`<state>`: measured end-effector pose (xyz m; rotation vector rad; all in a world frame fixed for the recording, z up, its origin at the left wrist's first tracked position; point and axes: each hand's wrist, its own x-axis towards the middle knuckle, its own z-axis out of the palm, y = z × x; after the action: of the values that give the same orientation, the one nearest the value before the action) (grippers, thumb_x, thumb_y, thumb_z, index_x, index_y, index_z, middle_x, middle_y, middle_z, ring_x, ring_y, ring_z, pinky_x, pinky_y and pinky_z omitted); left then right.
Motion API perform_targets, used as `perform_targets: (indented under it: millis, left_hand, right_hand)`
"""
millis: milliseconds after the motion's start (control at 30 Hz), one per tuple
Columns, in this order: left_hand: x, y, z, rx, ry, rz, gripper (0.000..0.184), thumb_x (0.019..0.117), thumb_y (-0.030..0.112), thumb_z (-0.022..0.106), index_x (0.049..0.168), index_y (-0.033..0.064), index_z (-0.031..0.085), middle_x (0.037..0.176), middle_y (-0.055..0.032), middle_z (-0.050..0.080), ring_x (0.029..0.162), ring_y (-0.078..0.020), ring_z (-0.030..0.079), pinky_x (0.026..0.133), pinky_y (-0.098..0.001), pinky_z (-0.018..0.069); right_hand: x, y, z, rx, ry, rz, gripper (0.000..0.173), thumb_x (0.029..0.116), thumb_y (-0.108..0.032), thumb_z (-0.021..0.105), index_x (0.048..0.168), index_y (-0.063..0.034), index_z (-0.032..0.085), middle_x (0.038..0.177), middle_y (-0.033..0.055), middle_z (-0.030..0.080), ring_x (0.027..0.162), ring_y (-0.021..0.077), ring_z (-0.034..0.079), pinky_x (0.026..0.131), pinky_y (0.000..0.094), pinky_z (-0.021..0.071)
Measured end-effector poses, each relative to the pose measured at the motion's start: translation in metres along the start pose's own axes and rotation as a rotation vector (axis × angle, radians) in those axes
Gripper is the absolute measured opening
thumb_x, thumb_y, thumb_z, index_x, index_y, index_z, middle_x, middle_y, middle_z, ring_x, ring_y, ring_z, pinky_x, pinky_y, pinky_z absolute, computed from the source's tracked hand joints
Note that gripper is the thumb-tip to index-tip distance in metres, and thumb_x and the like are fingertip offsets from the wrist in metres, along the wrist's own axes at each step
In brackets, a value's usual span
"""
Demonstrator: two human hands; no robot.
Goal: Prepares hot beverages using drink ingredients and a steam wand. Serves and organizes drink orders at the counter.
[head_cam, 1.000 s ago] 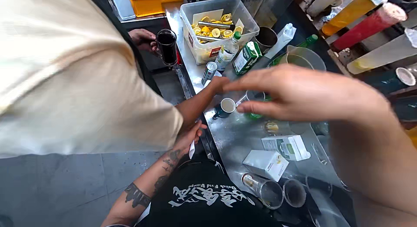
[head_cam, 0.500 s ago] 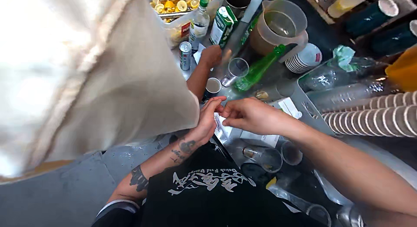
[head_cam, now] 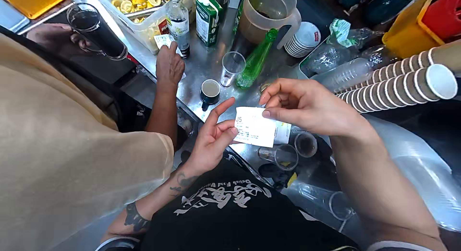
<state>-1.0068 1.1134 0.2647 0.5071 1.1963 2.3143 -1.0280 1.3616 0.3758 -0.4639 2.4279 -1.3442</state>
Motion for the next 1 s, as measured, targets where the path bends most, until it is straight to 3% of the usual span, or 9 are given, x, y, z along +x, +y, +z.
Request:
perform_targets:
  millis: [67, 200, 267, 533, 667, 733, 800, 867, 1000]
  left_hand:
    - [-0.004, 0.001, -0.001, 0.005, -0.044, 0.052, 0.064, 0.1026, -0.005, 0.046, 0.160, 0.0155, 0.026, 0.126, -0.0187, 0.067, 0.107, -0.0286, 0.071, 0.093, -0.0470, 0.0599]
    - [-0.007, 0.001, -0.005, 0.024, -0.106, 0.140, 0.053, 0.0980, -0.010, 0.052, 0.150, -0.0009, 0.045, 0.133, -0.0185, 0.064, 0.112, -0.0259, 0.069, 0.096, -0.0452, 0.0595]
    - [-0.009, 0.002, -0.005, 0.022, -0.110, 0.143, 0.053, 0.0955, -0.013, 0.054, 0.147, -0.0042, 0.048, 0.132, -0.0198, 0.064, 0.111, -0.0262, 0.069, 0.097, -0.0447, 0.0591]
    - [-0.023, 0.005, -0.007, 0.028, -0.060, 0.105, 0.058, 0.0929, -0.012, 0.062, 0.149, -0.0038, 0.048, 0.133, -0.0207, 0.064, 0.107, -0.0268, 0.071, 0.094, -0.0415, 0.0613]
    - [-0.034, 0.008, -0.008, 0.075, -0.018, 0.059, 0.056, 0.0931, -0.011, 0.064, 0.147, -0.0039, 0.051, 0.131, -0.0191, 0.066, 0.102, -0.0237, 0.073, 0.089, -0.0375, 0.0628]
    - [-0.047, 0.003, -0.016, 0.165, 0.038, 0.044, 0.040, 0.0972, 0.000, 0.065, 0.137, -0.0024, 0.061, 0.120, -0.0139, 0.071, 0.093, -0.0177, 0.072, 0.084, -0.0340, 0.0626]
    - [-0.057, -0.008, -0.030, 0.277, 0.093, 0.034, 0.024, 0.1025, 0.016, 0.062, 0.119, 0.0014, 0.072, 0.101, -0.0072, 0.074, 0.085, -0.0136, 0.070, 0.078, -0.0330, 0.0612]
    - [-0.057, -0.023, -0.040, 0.318, 0.138, -0.013, 0.026, 0.1051, 0.024, 0.057, 0.097, 0.0070, 0.075, 0.086, -0.0011, 0.073, 0.078, -0.0101, 0.069, 0.074, -0.0304, 0.0608]
    - [-0.067, -0.041, -0.046, 0.369, 0.163, -0.170, 0.036, 0.1070, 0.023, 0.050, 0.077, 0.0161, 0.068, 0.068, 0.0098, 0.064, 0.062, -0.0004, 0.061, 0.060, -0.0194, 0.0544]
  right_hand:
    - [-0.002, -0.004, 0.000, 0.000, 0.017, -0.030, 0.020, 0.0937, -0.008, 0.070, 0.112, -0.0067, 0.063, 0.082, -0.0002, 0.070, 0.070, 0.0084, 0.068, 0.061, 0.0208, 0.0587]
    - [-0.003, -0.008, 0.001, 0.005, 0.045, -0.053, 0.020, 0.0935, -0.007, 0.069, 0.112, -0.0060, 0.063, 0.084, 0.0005, 0.071, 0.072, 0.0090, 0.069, 0.063, 0.0212, 0.0600]
    - [-0.001, -0.007, 0.002, 0.007, 0.047, -0.061, 0.020, 0.0936, -0.007, 0.069, 0.112, -0.0060, 0.063, 0.083, 0.0005, 0.071, 0.071, 0.0086, 0.069, 0.062, 0.0207, 0.0594]
    - [0.002, -0.004, 0.018, -0.023, 0.061, -0.047, 0.019, 0.0947, -0.008, 0.068, 0.113, -0.0071, 0.064, 0.083, -0.0004, 0.070, 0.070, 0.0079, 0.067, 0.061, 0.0206, 0.0580]
    - [-0.009, -0.008, 0.030, -0.083, 0.141, -0.015, 0.025, 0.0976, -0.017, 0.066, 0.121, -0.0079, 0.063, 0.096, -0.0005, 0.073, 0.082, 0.0087, 0.071, 0.071, 0.0227, 0.0614]
    - [-0.018, -0.008, 0.041, -0.091, 0.214, 0.007, 0.028, 0.0986, -0.021, 0.065, 0.124, -0.0076, 0.063, 0.102, 0.0014, 0.073, 0.089, 0.0110, 0.072, 0.076, 0.0263, 0.0629]
    - [-0.031, -0.006, 0.054, -0.105, 0.329, 0.043, 0.029, 0.0990, -0.021, 0.066, 0.124, -0.0062, 0.063, 0.104, 0.0035, 0.072, 0.089, 0.0124, 0.072, 0.076, 0.0300, 0.0635]
    - [-0.053, -0.007, 0.061, -0.151, 0.448, 0.117, 0.029, 0.0981, -0.018, 0.068, 0.124, -0.0055, 0.065, 0.101, 0.0039, 0.073, 0.087, 0.0124, 0.072, 0.076, 0.0321, 0.0637]
    - [-0.134, -0.053, 0.064, -0.403, 0.663, 0.115, 0.026, 0.0986, -0.014, 0.067, 0.122, -0.0018, 0.068, 0.106, 0.0041, 0.072, 0.095, 0.0104, 0.070, 0.087, 0.0308, 0.0614]
